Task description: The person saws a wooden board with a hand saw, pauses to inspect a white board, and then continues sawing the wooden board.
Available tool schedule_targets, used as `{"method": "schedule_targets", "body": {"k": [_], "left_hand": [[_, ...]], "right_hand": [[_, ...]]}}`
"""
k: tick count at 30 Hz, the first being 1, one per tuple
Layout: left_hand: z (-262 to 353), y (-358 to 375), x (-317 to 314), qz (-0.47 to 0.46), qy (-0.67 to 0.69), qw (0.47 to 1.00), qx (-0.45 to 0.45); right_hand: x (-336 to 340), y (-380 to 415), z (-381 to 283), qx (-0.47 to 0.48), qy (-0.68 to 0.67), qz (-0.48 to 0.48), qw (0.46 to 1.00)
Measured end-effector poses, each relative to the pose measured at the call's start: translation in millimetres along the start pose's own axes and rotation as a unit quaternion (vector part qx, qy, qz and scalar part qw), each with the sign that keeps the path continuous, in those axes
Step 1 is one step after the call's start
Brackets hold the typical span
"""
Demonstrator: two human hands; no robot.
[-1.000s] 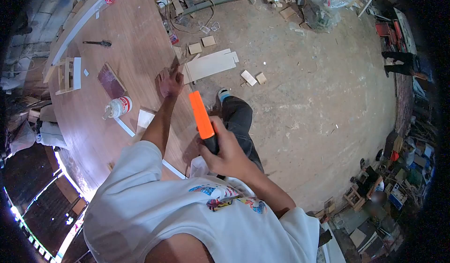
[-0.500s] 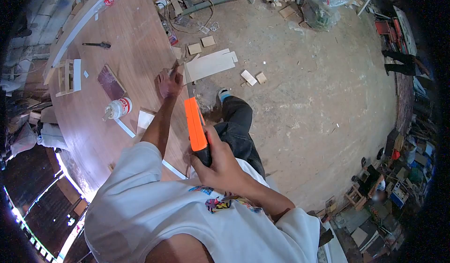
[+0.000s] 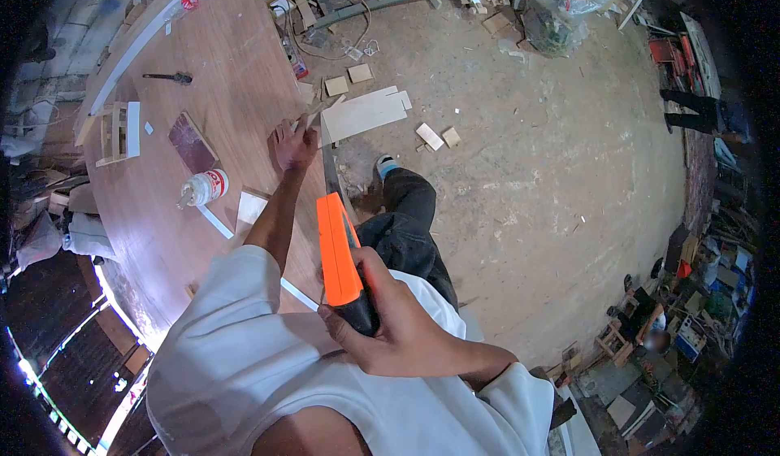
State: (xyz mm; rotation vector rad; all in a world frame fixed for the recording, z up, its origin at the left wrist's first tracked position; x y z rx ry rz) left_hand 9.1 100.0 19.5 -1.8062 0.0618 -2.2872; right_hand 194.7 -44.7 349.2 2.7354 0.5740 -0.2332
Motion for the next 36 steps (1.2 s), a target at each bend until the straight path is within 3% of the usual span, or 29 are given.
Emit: {"method": "schedule_targets", "body": {"k": [5, 7, 10, 13, 17, 19, 20, 21, 24, 26, 29, 31, 36], "left_hand": [[-2, 0, -6, -0.012, -0.001, 1.000, 0.003], [-4, 0, -9, -0.045, 0.003, 0.999, 0.021], [-2, 1, -4, -0.044, -0.009, 0.999, 0.020], [-3, 0, -8, -0.073, -0.008, 0.997, 0.032], [-3, 3, -9, -0.035, -0.008, 0.999, 0.001], [-2, 1, -10, -0.048, -0.005, 0.999, 0.002], [-2, 1, -10, -0.051, -0.007, 0.999, 0.004], [-2, 2, -11, -0.053, -0.003, 0.999, 0.006], [1, 0, 1, -0.039, 0.013, 0.999, -0.011], [8, 2, 7, -0.016, 0.029, 0.999, -0.020], [2, -2, 3, -0.028, 0.003, 1.000, 0.000], [4, 1, 6, 0.013, 0.034, 0.999, -0.025], [4, 2, 0, 0.047, 0.029, 0.997, -0.051]], "right_hand": [[-1, 1, -2, -0.011, -0.010, -0.005, 1.000], [9, -2, 0, 0.019, 0.113, 0.028, 0.993], [18, 1, 1, -0.026, 0.118, 0.068, 0.990], [17, -3, -8, 0.010, 0.151, 0.050, 0.987], [18, -10, -14, 0.000, 0.148, 0.052, 0.988], [22, -18, -8, -0.102, 0.084, 0.057, 0.990], [25, -27, -11, -0.032, 0.075, 0.080, 0.993], [30, -40, -7, -0.020, 0.112, 0.089, 0.990], [58, -112, 50, 0.004, 0.206, 0.133, 0.970], [61, -161, 80, -0.086, 0.130, 0.085, 0.984], [55, -209, 130, -0.035, 0.119, 0.102, 0.987], [60, -233, 156, 0.076, 0.174, 0.126, 0.974], [69, -251, 163, -0.001, 0.192, 0.092, 0.977]]}}
Point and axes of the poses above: each hand's wrist, its own y-axis away from the middle knuckle, its own x-axis out of the back of the hand, z = x × y, the point moved 8 cm from there along -y, towards the middle knuckle, and after that the axes turned 11 degrees about x, right-handed, at the moved point
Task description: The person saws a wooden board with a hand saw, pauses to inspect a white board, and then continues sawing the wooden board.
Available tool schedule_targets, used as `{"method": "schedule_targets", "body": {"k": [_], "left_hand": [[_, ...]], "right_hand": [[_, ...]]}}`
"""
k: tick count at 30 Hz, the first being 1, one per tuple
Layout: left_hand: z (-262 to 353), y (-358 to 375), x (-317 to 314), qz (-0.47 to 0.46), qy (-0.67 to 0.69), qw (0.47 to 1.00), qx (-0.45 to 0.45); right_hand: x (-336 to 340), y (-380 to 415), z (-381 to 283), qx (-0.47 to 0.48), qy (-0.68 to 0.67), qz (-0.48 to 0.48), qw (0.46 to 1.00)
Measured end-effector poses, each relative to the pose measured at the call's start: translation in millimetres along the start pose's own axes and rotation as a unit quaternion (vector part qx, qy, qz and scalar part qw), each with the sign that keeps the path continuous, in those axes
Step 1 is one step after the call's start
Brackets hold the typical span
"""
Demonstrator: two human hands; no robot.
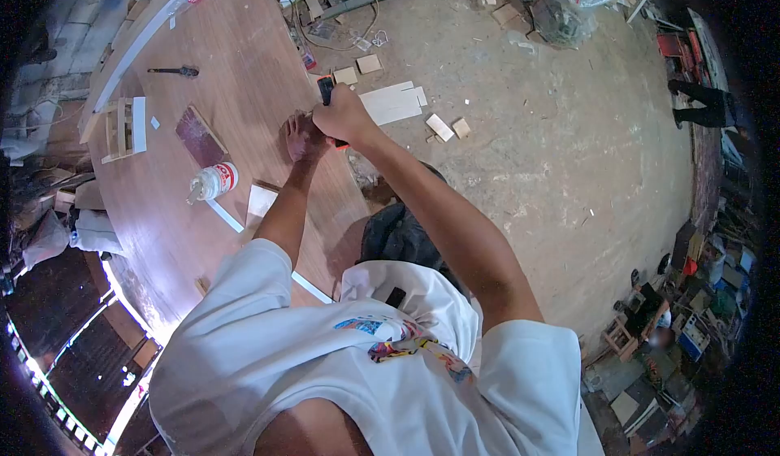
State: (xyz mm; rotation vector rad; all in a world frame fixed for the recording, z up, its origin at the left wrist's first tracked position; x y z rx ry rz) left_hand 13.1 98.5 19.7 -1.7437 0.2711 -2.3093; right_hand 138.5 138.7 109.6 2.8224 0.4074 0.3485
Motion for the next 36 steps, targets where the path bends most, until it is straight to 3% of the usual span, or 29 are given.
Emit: {"method": "schedule_targets", "body": {"k": [5, 8, 10, 13, 19, 22, 25, 28, 36], "left_hand": [[1, -2, 8, 0.037, 0.014, 0.999, -0.006], [2, 0, 4, 0.038, -0.031, 0.999, -0.012], [-4, -1, 1, 0.024, 0.013, 1.000, 0.008], [-5, -3, -1, 0.011, -0.020, 0.999, 0.024], [-1, -3, -1, -0.041, -0.041, 0.998, 0.036], [4, -4, 9, -0.047, -0.025, 0.998, 0.026], [0, -3, -3, -0.061, -0.018, 0.998, 0.025], [-1, 1, -6, -0.013, -0.018, 1.000, -0.003], [2, -6, -3, -0.077, -0.015, 0.997, 0.024]], "right_hand": [[4, 13, -13, 0.007, 0.033, 0.009, 0.999], [24, 35, -67, 0.032, -0.034, 0.019, 0.999], [30, 60, -117, -0.020, -0.184, -0.072, 0.980], [54, 95, -140, -0.038, -0.142, -0.031, 0.989], [54, 114, -131, -0.044, -0.133, -0.014, 0.990], [35, 76, -69, -0.040, -0.061, 0.011, 0.997], [14, 35, -30, -0.060, -0.120, -0.027, 0.991], [4, 10, -23, -0.032, -0.169, -0.066, 0.983], [11, 35, -40, -0.028, -0.092, 0.005, 0.995]]}}
Point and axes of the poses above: each hand's wrist, its own y-axis away from the middle knuckle, its own x-axis out of the back of the hand, z = x × y, the point moved 8 cm from there along -y, towards the middle knuckle, and after that the axes turned 11 degrees about x, right-handed, at the moved point
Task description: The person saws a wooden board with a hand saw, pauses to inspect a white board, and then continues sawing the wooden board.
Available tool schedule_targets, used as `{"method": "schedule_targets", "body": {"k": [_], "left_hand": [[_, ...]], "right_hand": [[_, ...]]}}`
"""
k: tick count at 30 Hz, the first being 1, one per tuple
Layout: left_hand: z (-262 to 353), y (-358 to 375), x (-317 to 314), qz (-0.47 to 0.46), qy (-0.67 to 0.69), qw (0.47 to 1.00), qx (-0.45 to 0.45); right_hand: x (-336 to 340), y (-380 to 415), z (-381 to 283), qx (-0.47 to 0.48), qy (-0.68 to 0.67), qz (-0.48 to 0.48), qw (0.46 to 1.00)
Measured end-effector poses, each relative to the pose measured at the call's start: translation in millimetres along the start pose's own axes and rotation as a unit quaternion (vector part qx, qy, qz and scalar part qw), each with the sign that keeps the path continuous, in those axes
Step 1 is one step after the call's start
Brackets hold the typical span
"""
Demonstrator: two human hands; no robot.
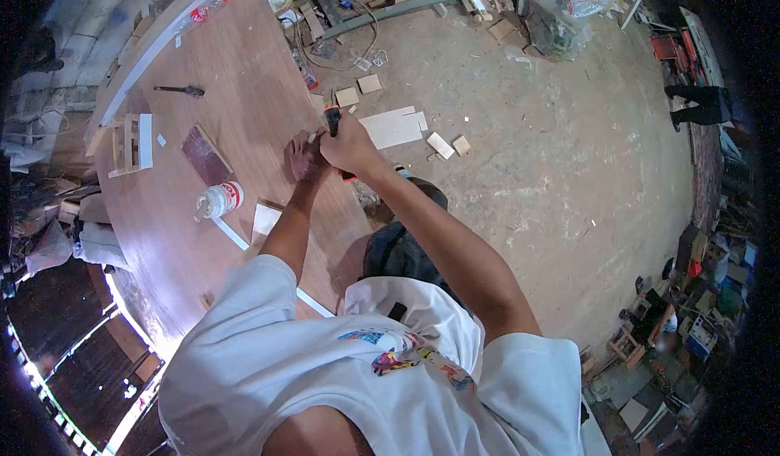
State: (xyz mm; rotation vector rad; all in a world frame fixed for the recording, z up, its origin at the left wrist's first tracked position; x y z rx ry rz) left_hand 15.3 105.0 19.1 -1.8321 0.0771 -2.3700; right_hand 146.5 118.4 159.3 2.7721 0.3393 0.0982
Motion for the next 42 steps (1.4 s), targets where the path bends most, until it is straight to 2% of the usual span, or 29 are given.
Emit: {"method": "schedule_targets", "body": {"k": [2, 4, 7, 11, 14, 18, 20, 21, 23, 25, 26, 28, 29, 31, 33, 38, 40, 42], "left_hand": [[-2, 2, 3, -0.015, -0.013, 1.000, 0.016], [-7, 2, -3, -0.004, 0.003, 1.000, 0.015], [-13, 2, -7, 0.042, 0.035, 0.998, 0.025], [-4, 1, -1, 0.021, -0.014, 0.999, 0.026], [-6, 2, 4, 0.054, -0.002, 0.999, 0.010], [0, 0, -7, 0.064, -0.023, 0.997, -0.025], [-2, -1, -3, 0.081, -0.028, 0.995, -0.058], [-1, -6, 1, 0.085, -0.005, 0.995, -0.047], [3, -3, 6, 0.082, 0.021, 0.996, -0.033], [2, -1, 8, 0.025, 0.022, 0.999, -0.008], [3, 0, 8, 0.025, 0.022, 0.999, -0.007], [4, 0, 11, 0.093, 0.029, 0.995, -0.023], [4, -1, 10, 0.094, 0.030, 0.995, -0.022], [1, -2, 3, 0.022, 0.025, 0.999, -0.005], [0, 1, 8, 0.027, 0.037, 0.999, -0.006], [2, -1, 10, 0.030, 0.028, 0.999, -0.003], [3, 2, 16, 0.083, 0.034, 0.996, -0.016], [-1, -2, 13, 0.054, 0.048, 0.997, 0.009]], "right_hand": [[2, 7, -14, 0.025, -0.003, 0.018, 1.000], [5, 23, -44, -0.042, -0.058, -0.036, 0.997], [21, 50, -90, -0.044, -0.073, -0.048, 0.995], [28, 68, -78, -0.033, -0.063, -0.013, 0.997], [21, 54, -70, -0.048, -0.071, -0.026, 0.996], [11, -2, -1, -0.035, 0.041, -0.007, 0.999], [3, -30, 41, -0.016, 0.027, -0.010, 0.999], [0, -41, 39, 0.007, 0.021, -0.012, 1.000], [-9, -49, 51, -0.008, 0.034, -0.002, 0.999], [-15, -50, 74, -0.030, 0.044, 0.007, 0.999], [-14, -57, 85, -0.016, 0.089, 0.010, 0.996], [-11, -56, 72, 0.002, 0.138, 0.012, 0.990], [-8, -43, 57, 0.011, 0.102, 0.023, 0.994], [-6, -35, 52, 0.016, 0.065, 0.028, 0.997], [-8, -33, 58, -0.014, 0.046, 0.009, 0.999], [-1, -35, 57, 0.000, 0.029, 0.021, 0.999], [-2, -32, 62, -0.012, 0.019, 0.020, 1.000], [-5, -21, 61, 0.033, 0.052, 0.052, 0.997]]}}
Point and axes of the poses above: each hand's wrist, its own y-axis away from the middle knuckle, its own x-axis out of the back of the hand, z = x × y, the point moved 8 cm from there along -y, towards the middle knuckle, and after that the axes turned 11 degrees about x, right-handed, at the moved point
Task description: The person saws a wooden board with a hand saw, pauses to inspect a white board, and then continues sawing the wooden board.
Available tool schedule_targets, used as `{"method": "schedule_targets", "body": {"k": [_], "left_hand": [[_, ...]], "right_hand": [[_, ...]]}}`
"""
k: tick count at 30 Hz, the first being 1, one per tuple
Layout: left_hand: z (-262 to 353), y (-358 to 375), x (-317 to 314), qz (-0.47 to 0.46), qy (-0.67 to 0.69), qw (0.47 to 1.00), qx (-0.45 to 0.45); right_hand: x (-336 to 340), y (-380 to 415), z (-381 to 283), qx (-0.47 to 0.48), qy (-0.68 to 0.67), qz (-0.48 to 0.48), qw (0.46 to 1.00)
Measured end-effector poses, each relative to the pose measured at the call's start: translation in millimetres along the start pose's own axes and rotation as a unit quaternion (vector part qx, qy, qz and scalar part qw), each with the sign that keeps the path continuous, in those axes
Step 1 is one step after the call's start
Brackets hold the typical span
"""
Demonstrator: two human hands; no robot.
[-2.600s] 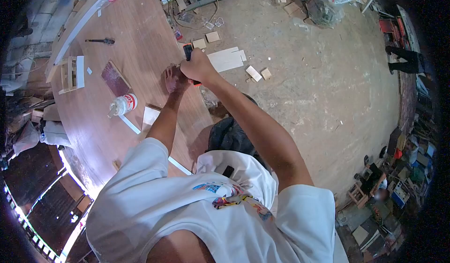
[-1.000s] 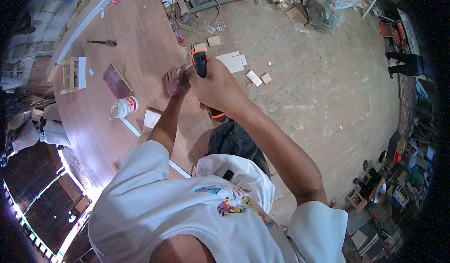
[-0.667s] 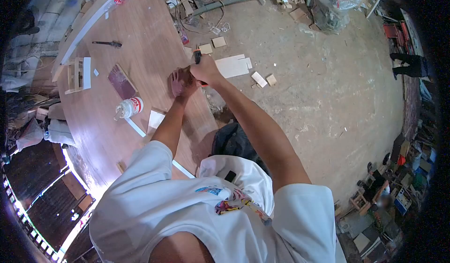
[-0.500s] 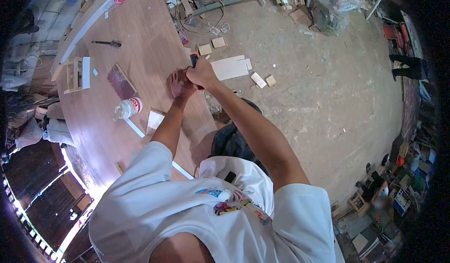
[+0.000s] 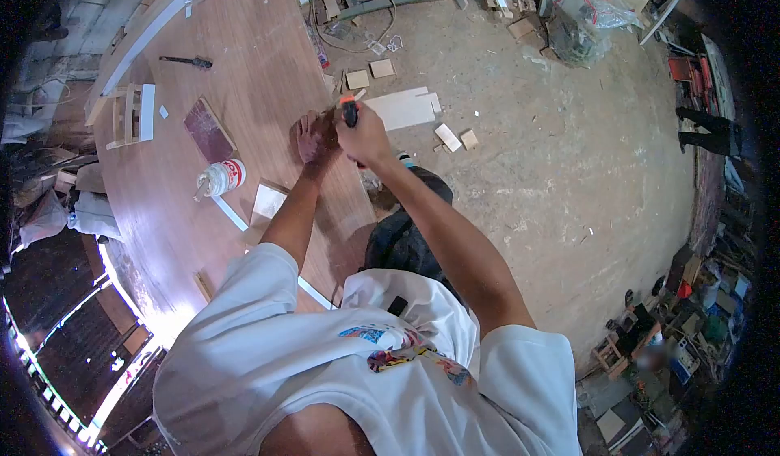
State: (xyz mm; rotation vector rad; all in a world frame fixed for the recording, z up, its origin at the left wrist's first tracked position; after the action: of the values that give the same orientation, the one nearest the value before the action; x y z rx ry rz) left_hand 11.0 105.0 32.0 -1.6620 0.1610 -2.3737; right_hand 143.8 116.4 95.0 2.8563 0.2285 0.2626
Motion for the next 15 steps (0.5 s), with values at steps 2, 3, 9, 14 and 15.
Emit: {"method": "schedule_targets", "body": {"k": [2, 3, 9, 14, 15], "left_hand": [[-1, 1, -3, -0.029, 0.016, 0.999, 0.028], [-2, 0, -7, -0.041, -0.019, 0.999, 0.028], [-20, 10, -48, -0.044, -0.124, 0.987, -0.098], [-4, 6, -18, -0.038, -0.054, 0.997, -0.050], [-5, 6, -20, -0.061, -0.071, 0.995, -0.036]], "right_hand": [[5, 23, 0, 0.118, 0.047, 0.051, 0.991], [11, 39, -14, 0.237, 0.091, 0.101, 0.962], [-8, 93, 59, -0.093, -0.224, 0.102, 0.965], [-23, 146, 108, 0.074, -0.127, 0.138, 0.979], [-23, 150, 106, 0.078, -0.123, 0.141, 0.979]]}}
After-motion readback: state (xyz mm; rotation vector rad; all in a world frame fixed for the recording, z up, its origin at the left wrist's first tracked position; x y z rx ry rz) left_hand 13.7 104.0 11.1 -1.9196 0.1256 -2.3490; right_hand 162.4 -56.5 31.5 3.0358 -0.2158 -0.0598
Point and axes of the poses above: each hand's wrist, its own y-axis away from the middle knuckle, its own x-axis out of the back of the hand, z = x × y, the point moved 8 cm from there along -y, towards the middle knuckle, and after that the axes turned 11 degrees about x, right-handed, at the moved point
